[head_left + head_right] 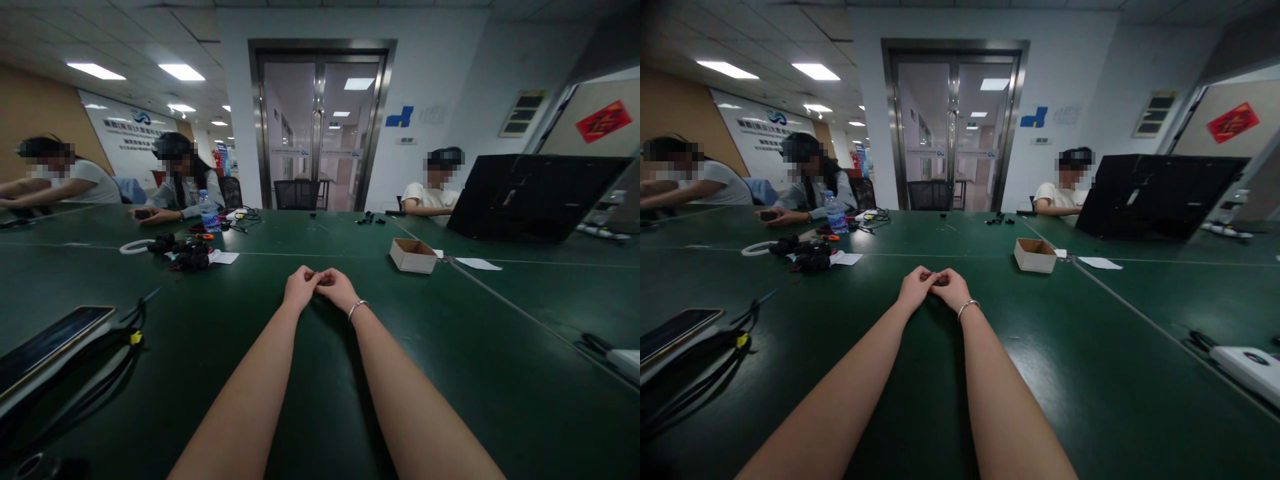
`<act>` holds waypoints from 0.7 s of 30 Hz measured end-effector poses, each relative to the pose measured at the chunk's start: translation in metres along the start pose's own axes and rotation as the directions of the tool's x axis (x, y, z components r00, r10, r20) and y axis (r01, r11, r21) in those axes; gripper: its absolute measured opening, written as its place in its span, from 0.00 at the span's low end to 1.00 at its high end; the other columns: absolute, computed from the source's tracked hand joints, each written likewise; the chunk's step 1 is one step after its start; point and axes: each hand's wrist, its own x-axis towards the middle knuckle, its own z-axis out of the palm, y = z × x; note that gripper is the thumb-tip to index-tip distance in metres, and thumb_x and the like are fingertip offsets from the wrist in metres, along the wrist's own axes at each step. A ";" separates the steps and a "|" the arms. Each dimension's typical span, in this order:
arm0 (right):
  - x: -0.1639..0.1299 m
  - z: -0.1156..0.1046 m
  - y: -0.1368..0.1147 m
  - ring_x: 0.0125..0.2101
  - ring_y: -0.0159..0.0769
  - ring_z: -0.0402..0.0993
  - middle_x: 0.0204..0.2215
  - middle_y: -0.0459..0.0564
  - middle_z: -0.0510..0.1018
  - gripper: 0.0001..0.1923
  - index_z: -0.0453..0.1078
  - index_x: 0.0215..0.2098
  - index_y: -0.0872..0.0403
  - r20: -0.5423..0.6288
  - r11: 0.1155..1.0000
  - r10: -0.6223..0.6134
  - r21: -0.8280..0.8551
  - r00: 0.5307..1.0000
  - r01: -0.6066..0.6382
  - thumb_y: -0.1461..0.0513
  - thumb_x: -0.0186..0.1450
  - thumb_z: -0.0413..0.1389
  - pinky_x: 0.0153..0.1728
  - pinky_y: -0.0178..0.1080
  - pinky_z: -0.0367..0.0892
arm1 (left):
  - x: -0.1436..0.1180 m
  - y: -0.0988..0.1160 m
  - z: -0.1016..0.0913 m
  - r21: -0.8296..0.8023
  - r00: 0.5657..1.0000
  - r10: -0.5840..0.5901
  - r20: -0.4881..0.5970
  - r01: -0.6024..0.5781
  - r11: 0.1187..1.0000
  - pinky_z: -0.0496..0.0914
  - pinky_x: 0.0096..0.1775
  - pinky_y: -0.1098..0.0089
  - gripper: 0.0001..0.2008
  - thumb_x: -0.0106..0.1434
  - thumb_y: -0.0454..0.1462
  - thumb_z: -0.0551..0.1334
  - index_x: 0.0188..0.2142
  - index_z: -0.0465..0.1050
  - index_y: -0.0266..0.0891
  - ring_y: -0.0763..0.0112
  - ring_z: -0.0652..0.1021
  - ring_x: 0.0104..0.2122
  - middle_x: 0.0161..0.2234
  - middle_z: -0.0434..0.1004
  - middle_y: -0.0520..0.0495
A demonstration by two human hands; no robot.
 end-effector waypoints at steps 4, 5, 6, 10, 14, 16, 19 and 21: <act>-0.013 -0.012 -0.001 0.15 0.25 0.62 0.20 0.40 0.71 0.16 0.65 0.27 0.55 0.109 0.993 0.060 0.093 0.992 -0.071 0.64 0.46 0.67 0.13 0.27 0.57 | -0.016 0.007 0.001 -0.067 0.996 0.006 0.088 0.000 0.998 0.66 0.33 0.71 0.13 0.56 0.46 0.65 0.29 0.70 0.39 0.69 0.75 0.30 0.29 0.76 0.48; -0.020 -0.017 -0.003 0.14 0.24 0.61 0.19 0.40 0.71 0.16 0.64 0.27 0.55 0.125 0.992 0.067 0.095 0.990 -0.079 0.64 0.46 0.67 0.12 0.27 0.56 | -0.022 0.010 0.002 -0.080 0.993 0.016 0.117 -0.007 0.997 0.66 0.32 0.71 0.13 0.55 0.46 0.66 0.28 0.69 0.39 0.69 0.75 0.30 0.29 0.76 0.49; -0.029 -0.022 -0.004 0.13 0.24 0.61 0.19 0.40 0.72 0.17 0.63 0.27 0.54 0.139 0.991 0.075 0.098 0.987 -0.089 0.63 0.45 0.67 0.12 0.27 0.56 | -0.030 0.014 0.002 -0.091 0.988 0.029 0.149 -0.016 0.996 0.66 0.32 0.71 0.14 0.55 0.46 0.66 0.28 0.69 0.39 0.69 0.75 0.30 0.28 0.75 0.49; -0.084 -0.047 -0.017 0.17 0.29 0.68 0.19 0.42 0.72 0.20 0.62 0.29 0.54 0.201 0.977 0.071 0.183 0.977 -0.109 0.57 0.47 0.68 0.17 0.30 0.63 | -0.075 0.037 0.004 -0.145 0.950 0.067 0.306 -0.023 0.989 0.65 0.32 0.71 0.13 0.54 0.44 0.66 0.28 0.67 0.39 0.70 0.74 0.29 0.27 0.74 0.51; -0.148 -0.074 -0.037 0.22 0.30 0.69 0.25 0.46 0.73 0.20 0.63 0.31 0.54 0.293 0.972 0.124 0.157 0.948 -0.175 0.52 0.51 0.66 0.24 0.33 0.66 | -0.127 0.064 -0.002 -0.213 0.858 0.101 0.504 0.011 0.977 0.68 0.36 0.69 0.12 0.55 0.43 0.66 0.34 0.69 0.39 0.68 0.75 0.34 0.34 0.75 0.47; -0.176 -0.094 -0.042 0.23 0.32 0.70 0.28 0.49 0.74 0.19 0.65 0.31 0.53 0.324 0.969 0.179 0.103 0.929 -0.223 0.50 0.53 0.65 0.25 0.35 0.67 | -0.152 0.081 -0.016 -0.147 0.777 0.182 0.603 -0.117 0.982 0.69 0.42 0.65 0.16 0.55 0.44 0.67 0.42 0.71 0.42 0.64 0.75 0.41 0.43 0.74 0.44; -0.213 -0.140 -0.034 0.26 0.35 0.72 0.33 0.54 0.74 0.18 0.69 0.34 0.50 0.286 0.956 0.281 -0.003 0.916 -0.292 0.48 0.54 0.64 0.27 0.39 0.67 | -0.181 0.100 -0.058 0.038 0.648 0.289 0.705 -0.441 0.897 0.63 0.52 0.57 0.25 0.55 0.46 0.67 0.53 0.68 0.50 0.57 0.69 0.51 0.51 0.71 0.44; -0.235 -0.178 -0.022 0.24 0.34 0.72 0.33 0.60 0.74 0.18 0.71 0.36 0.49 0.127 0.951 0.301 -0.110 0.945 -0.288 0.47 0.54 0.63 0.24 0.40 0.64 | -0.194 0.101 -0.100 0.170 0.667 0.285 0.689 -0.531 0.830 0.61 0.55 0.54 0.22 0.55 0.45 0.65 0.51 0.71 0.56 0.56 0.69 0.53 0.52 0.72 0.47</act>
